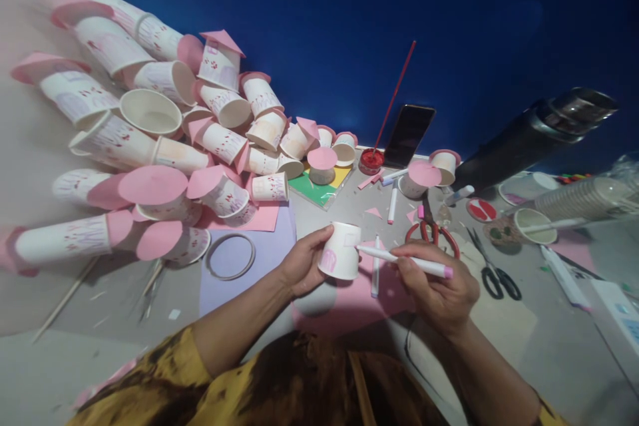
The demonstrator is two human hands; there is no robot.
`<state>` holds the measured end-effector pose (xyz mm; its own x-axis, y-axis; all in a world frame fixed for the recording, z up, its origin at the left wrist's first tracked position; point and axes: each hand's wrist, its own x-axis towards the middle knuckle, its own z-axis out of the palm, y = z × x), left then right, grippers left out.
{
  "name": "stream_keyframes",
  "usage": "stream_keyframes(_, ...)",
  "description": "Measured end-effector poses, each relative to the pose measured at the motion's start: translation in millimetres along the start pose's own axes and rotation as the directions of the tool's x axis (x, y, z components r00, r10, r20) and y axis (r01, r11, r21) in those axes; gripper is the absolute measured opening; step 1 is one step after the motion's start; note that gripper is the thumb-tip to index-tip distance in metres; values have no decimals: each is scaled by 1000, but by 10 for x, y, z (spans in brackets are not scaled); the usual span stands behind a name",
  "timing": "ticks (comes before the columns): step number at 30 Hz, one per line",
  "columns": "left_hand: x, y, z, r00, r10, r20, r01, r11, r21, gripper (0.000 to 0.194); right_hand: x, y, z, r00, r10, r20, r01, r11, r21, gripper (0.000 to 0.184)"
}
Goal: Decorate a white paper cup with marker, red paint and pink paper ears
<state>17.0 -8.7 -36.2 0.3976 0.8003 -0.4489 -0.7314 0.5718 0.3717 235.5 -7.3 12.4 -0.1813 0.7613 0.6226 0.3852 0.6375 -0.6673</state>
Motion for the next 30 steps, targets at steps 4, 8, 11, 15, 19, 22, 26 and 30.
stream_keyframes(4, -6, 1, -8, 1000, -15, 7, 15, 1000, 5, 36, -52, 49, -8, 997, 79, -18, -78, 996, 46, 8)
stream_keyframes(8, -8, -7, -36, 999, -15, 38, 15, 1000, 17, 38, -78, 70, -2, 993, 115, -36, -113, 992, 59, 7)
stream_keyframes(11, -9, -10, -52, 998, -19, 65, 18, 1000, 25, 40, -66, 62, -3, 995, 94, -24, -93, 994, 49, 7)
stream_keyframes(15, -10, -8, -37, 999, 3, 45, -3, 1000, 11, 38, -47, 45, -14, 998, 63, 14, -64, 997, 47, 8)
stream_keyframes(19, -3, -8, -9, 1000, -9, 16, 9, 1000, 11, 36, -65, 53, -12, 998, 61, -23, -60, 996, 61, 8)
stream_keyframes(22, 0, -16, 8, 1000, 1, -2, -1, 1000, 21, 32, -72, 56, -2, 998, 51, -39, -49, 997, 55, 8)
stream_keyframes(26, -3, -38, 29, 998, 61, -4, -61, 997, 48, 26, -33, 25, 12, 999, -22, -27, 24, 998, 66, 10)
stream_keyframes(30, -12, -55, 48, 996, 88, -2, -88, 992, 92, 26, 10, -12, 20, 997, -71, 1, 71, 996, 59, 13)
